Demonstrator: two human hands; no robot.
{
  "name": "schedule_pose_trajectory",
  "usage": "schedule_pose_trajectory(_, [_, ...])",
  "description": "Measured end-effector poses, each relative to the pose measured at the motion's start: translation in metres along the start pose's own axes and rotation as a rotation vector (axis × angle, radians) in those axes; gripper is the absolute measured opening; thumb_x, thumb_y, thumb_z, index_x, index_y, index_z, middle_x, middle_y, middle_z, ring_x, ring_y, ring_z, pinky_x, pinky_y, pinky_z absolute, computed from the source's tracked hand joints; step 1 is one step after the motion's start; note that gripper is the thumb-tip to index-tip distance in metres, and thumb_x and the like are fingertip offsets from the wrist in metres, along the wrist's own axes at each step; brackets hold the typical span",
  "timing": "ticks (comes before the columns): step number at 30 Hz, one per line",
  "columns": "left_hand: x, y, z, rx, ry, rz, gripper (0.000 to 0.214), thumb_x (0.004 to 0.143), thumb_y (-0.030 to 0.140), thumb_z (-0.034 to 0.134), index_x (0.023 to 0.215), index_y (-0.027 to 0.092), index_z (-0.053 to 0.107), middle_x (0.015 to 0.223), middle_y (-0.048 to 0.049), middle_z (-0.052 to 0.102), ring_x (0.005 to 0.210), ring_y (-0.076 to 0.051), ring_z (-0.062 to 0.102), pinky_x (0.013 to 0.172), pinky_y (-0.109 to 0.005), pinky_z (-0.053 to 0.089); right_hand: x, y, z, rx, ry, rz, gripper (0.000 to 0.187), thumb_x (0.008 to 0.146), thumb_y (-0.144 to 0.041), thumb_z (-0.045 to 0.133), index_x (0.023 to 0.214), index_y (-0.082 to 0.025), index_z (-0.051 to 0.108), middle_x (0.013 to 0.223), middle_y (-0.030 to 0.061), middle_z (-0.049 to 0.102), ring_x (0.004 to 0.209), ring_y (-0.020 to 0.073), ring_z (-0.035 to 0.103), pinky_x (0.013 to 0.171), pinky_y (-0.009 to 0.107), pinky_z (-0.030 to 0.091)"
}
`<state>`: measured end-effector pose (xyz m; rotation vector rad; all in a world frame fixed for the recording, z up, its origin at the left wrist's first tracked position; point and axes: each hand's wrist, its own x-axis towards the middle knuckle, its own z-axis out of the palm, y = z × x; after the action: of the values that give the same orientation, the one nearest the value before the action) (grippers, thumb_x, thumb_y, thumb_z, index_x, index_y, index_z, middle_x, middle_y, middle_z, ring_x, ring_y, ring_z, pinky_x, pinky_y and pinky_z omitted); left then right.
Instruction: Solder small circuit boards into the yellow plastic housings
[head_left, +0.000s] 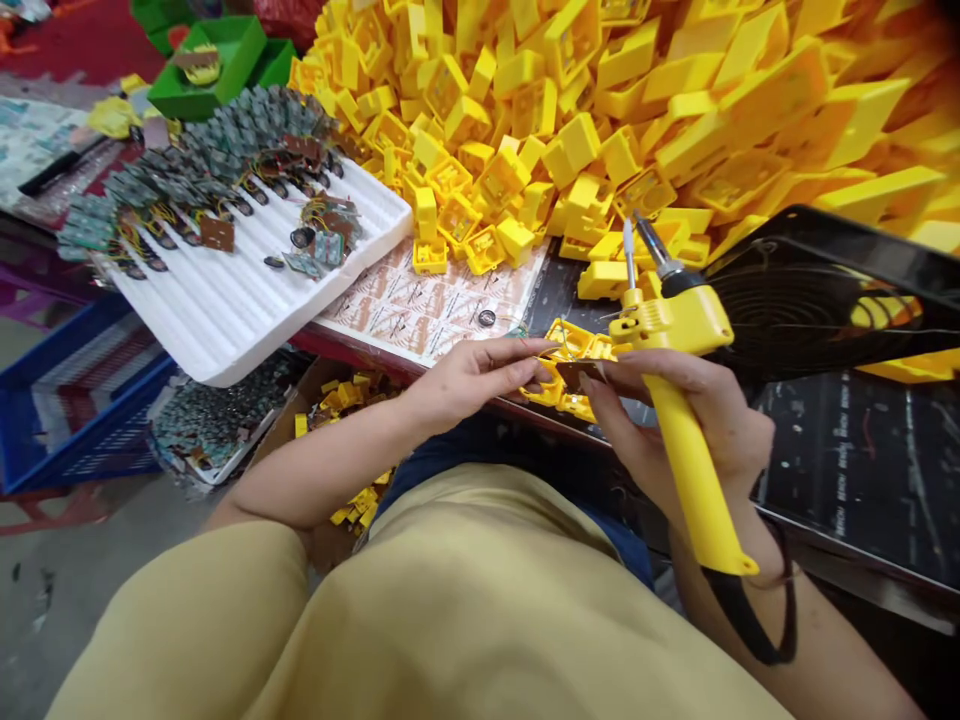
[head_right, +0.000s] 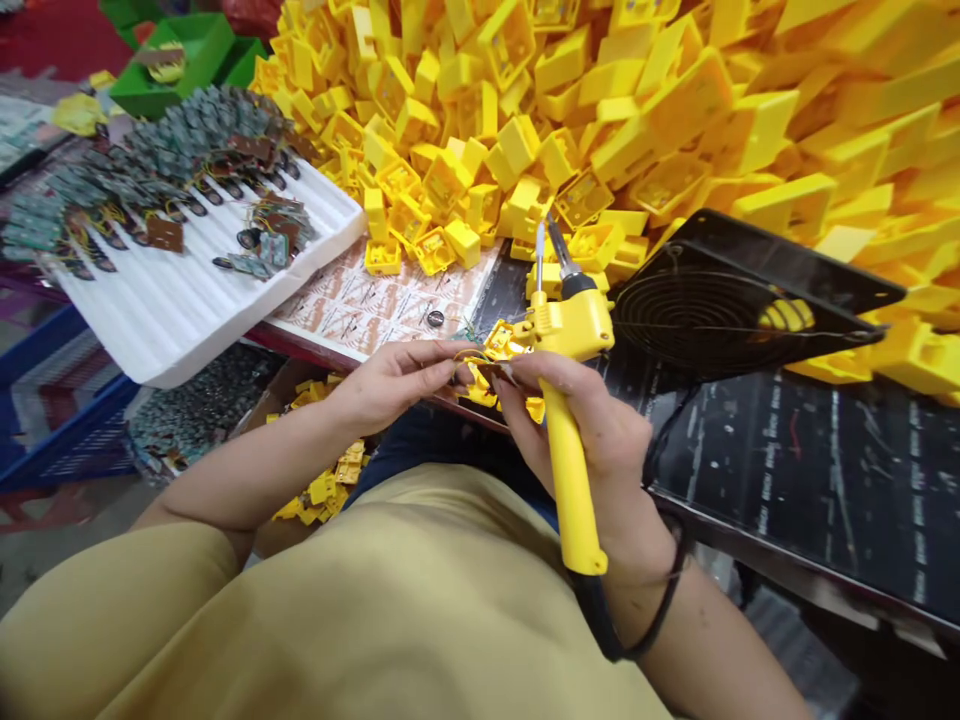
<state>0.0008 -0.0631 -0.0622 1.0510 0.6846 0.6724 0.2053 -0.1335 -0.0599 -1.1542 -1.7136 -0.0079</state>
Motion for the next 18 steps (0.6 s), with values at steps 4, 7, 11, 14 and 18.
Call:
schedule_pose_trajectory(4, [0.006, -0.001, 0.006, 0.337, 0.121, 0.327, 0.048, 0.089, 0.065, 0.073, 0.107, 0.022, 0.085, 0.105, -0.0074, 0.082, 0.093, -0.015, 0.071, 0.09, -0.027, 0.053, -0.004, -0.006, 0.008, 0.096, 0.017, 0.054, 0.042, 0.086, -0.012, 0.082, 0.121, -0.022, 0.062, 0.104, 0.0024, 0.074, 0.086, 0.0153, 0.075, 0.081, 0.015, 0.061])
schedule_pose_trajectory(7, [0.01, 0.002, 0.007, 0.337, 0.142, 0.38, 0.046, 0.088, 0.066, 0.073, 0.102, 0.024, 0.086, 0.108, -0.0078, 0.082, 0.102, -0.017, 0.071, 0.098, -0.029, 0.053, -0.006, -0.01, 0.011, 0.1, 0.027, 0.048, 0.042, 0.086, -0.012, 0.081, 0.122, -0.022, 0.061, 0.105, 0.003, 0.074, 0.085, 0.0173, 0.075, 0.079, 0.019, 0.064])
schedule_pose_trajectory(11, [0.015, -0.001, 0.015, 0.058, 0.082, 0.259, 0.041, 0.079, 0.063, 0.083, 0.096, 0.027, 0.087, 0.107, -0.0047, 0.083, 0.109, -0.018, 0.072, 0.105, -0.03, 0.052, -0.008, -0.014, 0.015, 0.035, 0.02, 0.014, 0.038, 0.089, -0.013, 0.078, 0.121, -0.023, 0.06, 0.1, 0.0016, 0.074, 0.082, 0.0182, 0.075, 0.077, 0.02, 0.064])
schedule_pose_trajectory(14, [0.017, -0.008, 0.024, -0.117, 0.069, 0.181, 0.035, 0.072, 0.06, 0.09, 0.089, 0.029, 0.087, 0.096, 0.0, 0.082, 0.095, -0.011, 0.071, 0.095, -0.023, 0.053, -0.01, -0.012, 0.016, 0.005, 0.003, -0.002, 0.036, 0.091, -0.013, 0.077, 0.121, -0.022, 0.06, 0.099, 0.001, 0.075, 0.079, 0.0171, 0.074, 0.075, 0.019, 0.063])
schedule_pose_trajectory(18, [0.017, -0.006, 0.019, -0.016, 0.1, 0.181, 0.042, 0.075, 0.065, 0.086, 0.089, 0.026, 0.086, 0.082, 0.0008, 0.077, 0.073, -0.008, 0.064, 0.075, -0.021, 0.051, -0.017, -0.002, 0.003, -0.029, -0.033, -0.012, 0.036, 0.087, -0.018, 0.084, 0.117, -0.022, 0.065, 0.102, 0.0009, 0.076, 0.081, 0.0144, 0.074, 0.081, 0.017, 0.061])
